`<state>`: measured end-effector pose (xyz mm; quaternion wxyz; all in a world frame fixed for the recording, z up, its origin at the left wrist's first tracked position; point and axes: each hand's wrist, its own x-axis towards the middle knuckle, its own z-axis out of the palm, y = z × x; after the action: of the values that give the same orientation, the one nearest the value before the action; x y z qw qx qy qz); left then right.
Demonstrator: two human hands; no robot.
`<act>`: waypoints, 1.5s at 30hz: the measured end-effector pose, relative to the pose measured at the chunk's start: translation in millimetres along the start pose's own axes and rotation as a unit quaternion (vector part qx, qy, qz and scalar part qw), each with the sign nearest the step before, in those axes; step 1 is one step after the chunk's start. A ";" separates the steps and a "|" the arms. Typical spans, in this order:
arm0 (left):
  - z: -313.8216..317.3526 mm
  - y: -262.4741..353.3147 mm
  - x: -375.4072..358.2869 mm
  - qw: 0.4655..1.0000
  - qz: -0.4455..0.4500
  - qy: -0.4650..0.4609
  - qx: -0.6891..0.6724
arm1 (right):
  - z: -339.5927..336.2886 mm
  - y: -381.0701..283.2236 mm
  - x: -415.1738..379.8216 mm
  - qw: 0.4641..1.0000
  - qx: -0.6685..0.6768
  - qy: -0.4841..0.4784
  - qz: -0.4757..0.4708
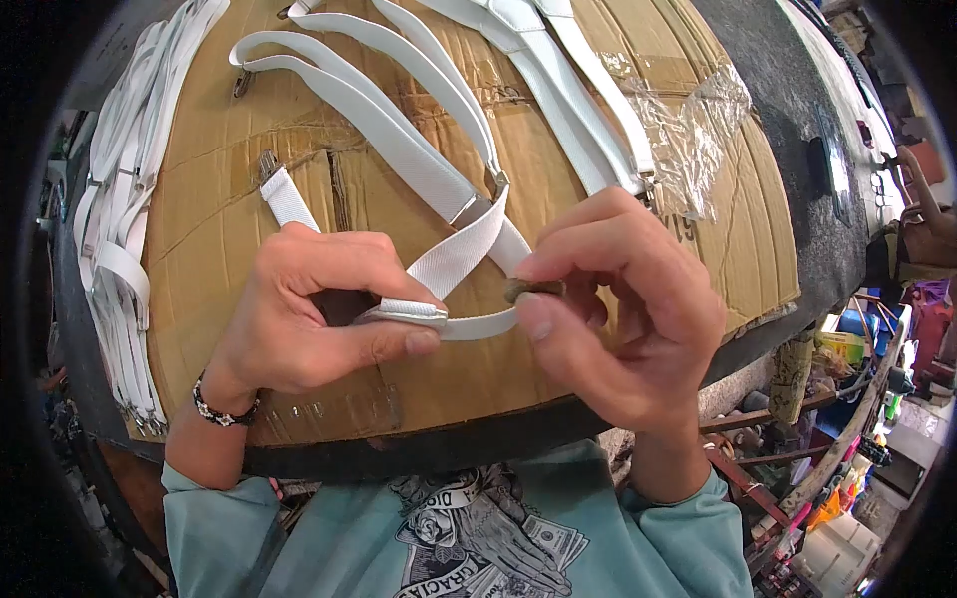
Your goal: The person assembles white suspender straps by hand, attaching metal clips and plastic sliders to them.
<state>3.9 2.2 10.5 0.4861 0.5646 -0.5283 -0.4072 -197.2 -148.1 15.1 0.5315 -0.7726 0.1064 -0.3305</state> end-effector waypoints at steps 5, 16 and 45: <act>0.1 -4.1 0.2 1.000 0.024 -0.002 -0.001 | -1.3 -0.7 -3.7 0.999 0.018 0.007 0.026; -1.3 -1.2 -0.2 1.000 0.019 -0.014 0.013 | 0.0 4.6 -4.3 1.000 -0.009 -0.005 0.000; -8.3 11.0 2.2 0.960 -0.095 -0.017 -0.263 | 4.0 -1.6 -12.9 0.993 -0.040 0.086 0.071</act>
<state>10.0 1.3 23.1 0.5674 0.4576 -0.3543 -0.5857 -204.8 -137.8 10.5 0.5115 -0.7524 0.2192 -0.3526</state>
